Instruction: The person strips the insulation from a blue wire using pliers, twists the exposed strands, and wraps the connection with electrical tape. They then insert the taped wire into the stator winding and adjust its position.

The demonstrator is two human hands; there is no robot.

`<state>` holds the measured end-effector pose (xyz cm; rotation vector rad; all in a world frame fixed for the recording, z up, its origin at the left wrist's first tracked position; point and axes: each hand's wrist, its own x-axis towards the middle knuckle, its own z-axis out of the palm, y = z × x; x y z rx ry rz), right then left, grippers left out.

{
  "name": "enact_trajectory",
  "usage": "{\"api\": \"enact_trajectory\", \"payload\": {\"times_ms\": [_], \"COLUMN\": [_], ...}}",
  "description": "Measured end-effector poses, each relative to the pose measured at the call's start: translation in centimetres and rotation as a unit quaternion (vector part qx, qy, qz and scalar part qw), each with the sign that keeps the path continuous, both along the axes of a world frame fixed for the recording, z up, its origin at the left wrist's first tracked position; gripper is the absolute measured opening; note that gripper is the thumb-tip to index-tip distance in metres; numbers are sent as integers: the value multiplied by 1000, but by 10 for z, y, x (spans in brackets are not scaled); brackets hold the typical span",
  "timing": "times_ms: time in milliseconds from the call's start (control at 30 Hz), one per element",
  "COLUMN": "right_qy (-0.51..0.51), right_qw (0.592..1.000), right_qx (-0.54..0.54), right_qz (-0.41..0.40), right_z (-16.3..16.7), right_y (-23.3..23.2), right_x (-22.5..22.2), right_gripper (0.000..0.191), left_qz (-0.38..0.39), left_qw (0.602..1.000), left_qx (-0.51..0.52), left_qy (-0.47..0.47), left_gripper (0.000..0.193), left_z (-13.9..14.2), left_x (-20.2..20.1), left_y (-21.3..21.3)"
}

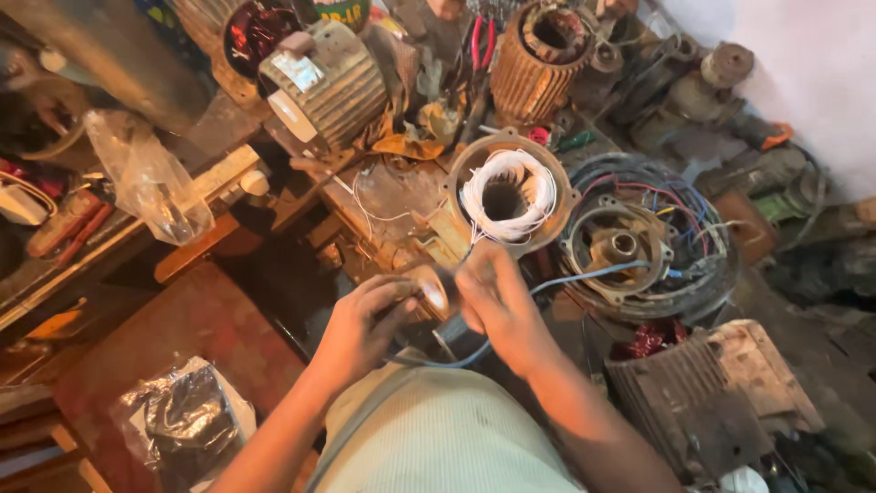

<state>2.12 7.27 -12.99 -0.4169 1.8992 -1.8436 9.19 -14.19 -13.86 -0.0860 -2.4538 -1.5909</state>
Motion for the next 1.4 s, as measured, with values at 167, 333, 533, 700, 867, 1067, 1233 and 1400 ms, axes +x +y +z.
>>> {"api": "enact_trajectory", "payload": {"times_ms": [167, 333, 533, 700, 867, 1067, 1233, 1400], "right_qy": [43, 20, 155, -144, 104, 131, 65, -81], "right_qw": [998, 993, 966, 980, 988, 976, 993, 992], "right_qx": [-13, 98, 195, -132, -5, 169, -3, -89], "right_qz": [-31, -66, -64, -40, -113, -48, -99, -47], "right_z": [-14, -49, -29, -9, -35, -59, -27, -11], "right_y": [-6, -8, 1, -3, -6, -8, 1, 0], "right_x": [-1, 25, 13, -6, 14, 19, -6, -18], "right_gripper": [15, 20, 24, 16, 17, 19, 13, 11], "left_qz": [68, 74, 4, -14, 79, 28, -19, -17], "left_qw": [989, 970, 992, 998, 991, 976, 1000, 999], "left_qx": [-86, 79, -9, -56, -88, 27, -22, -48], "left_qy": [-101, -219, -127, -7, -65, -216, 11, -18], "left_gripper": [29, 28, 23, 23, 25, 23, 25, 29], "left_z": [-15, -30, 2, 13, -4, -9, 8, 8], "left_x": [-11, -26, -11, -11, -23, -33, -17, -25], "left_y": [12, 19, 2, 6, 22, 18, 2, 11]}}
